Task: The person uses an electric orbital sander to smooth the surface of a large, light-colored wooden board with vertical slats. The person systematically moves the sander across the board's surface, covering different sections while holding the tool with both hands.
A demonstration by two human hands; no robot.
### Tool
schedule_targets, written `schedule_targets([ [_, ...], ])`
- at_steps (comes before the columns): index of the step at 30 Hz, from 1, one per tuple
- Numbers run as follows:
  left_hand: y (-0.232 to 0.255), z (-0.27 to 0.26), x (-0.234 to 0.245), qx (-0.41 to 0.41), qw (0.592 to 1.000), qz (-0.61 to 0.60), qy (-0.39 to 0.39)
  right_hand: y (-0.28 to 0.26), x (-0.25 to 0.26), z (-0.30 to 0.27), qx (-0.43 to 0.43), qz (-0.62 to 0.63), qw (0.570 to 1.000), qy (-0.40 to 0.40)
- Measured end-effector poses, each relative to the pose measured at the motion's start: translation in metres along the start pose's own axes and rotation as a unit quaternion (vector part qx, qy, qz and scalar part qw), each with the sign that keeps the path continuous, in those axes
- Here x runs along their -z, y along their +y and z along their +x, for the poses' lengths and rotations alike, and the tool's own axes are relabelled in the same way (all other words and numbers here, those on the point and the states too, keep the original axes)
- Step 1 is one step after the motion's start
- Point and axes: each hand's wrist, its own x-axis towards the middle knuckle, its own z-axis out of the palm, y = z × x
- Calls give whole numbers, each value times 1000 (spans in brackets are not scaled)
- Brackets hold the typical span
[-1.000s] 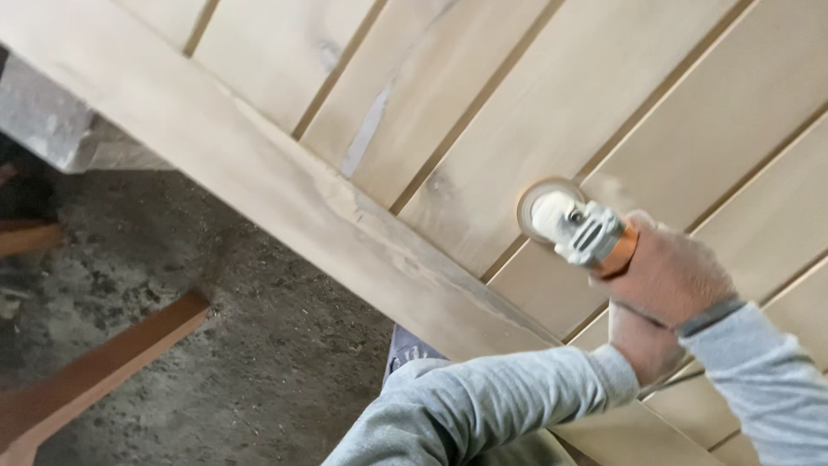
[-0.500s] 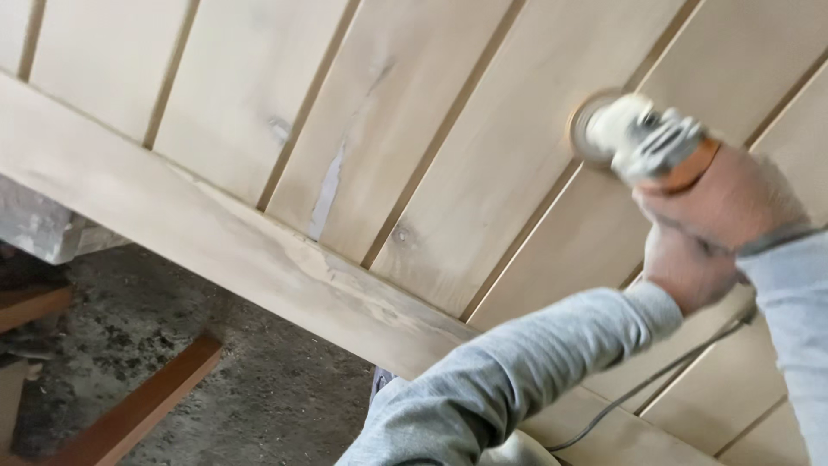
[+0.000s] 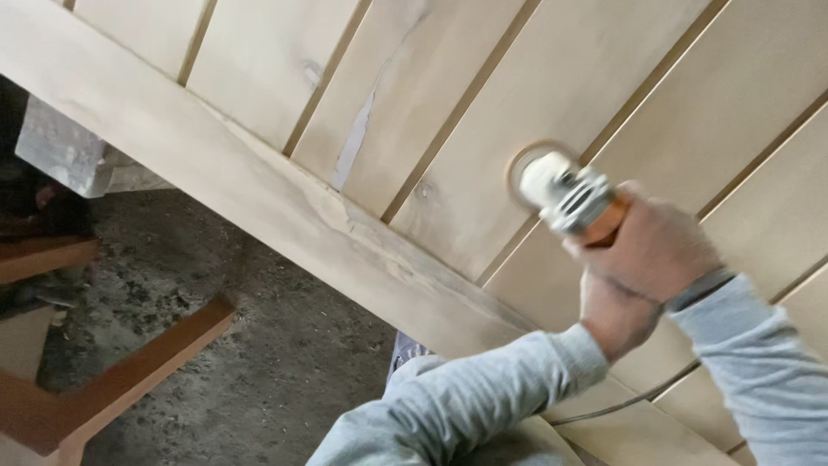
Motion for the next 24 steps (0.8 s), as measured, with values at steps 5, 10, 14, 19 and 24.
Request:
schedule_targets([
  [5,-29,-49,26,-12,996,84,-24,-31,-21,-32,76,-11,996,-40],
  [10,-59,-82,25,-42,962,264,-56,-33,-33,-48,107,-35,989,-95],
  [14,-64,-85,13,-74,953,288,-53,-25,-29,-51,82,-53,990,-103],
  [19,-59,-61,-16,-134,905,397,-68,-4,-13,-36,53,-62,996,-48],
  [24,-72,-9,-50,-151,925,341,-73,21,12,-5,-11,-75,996,-56],
])
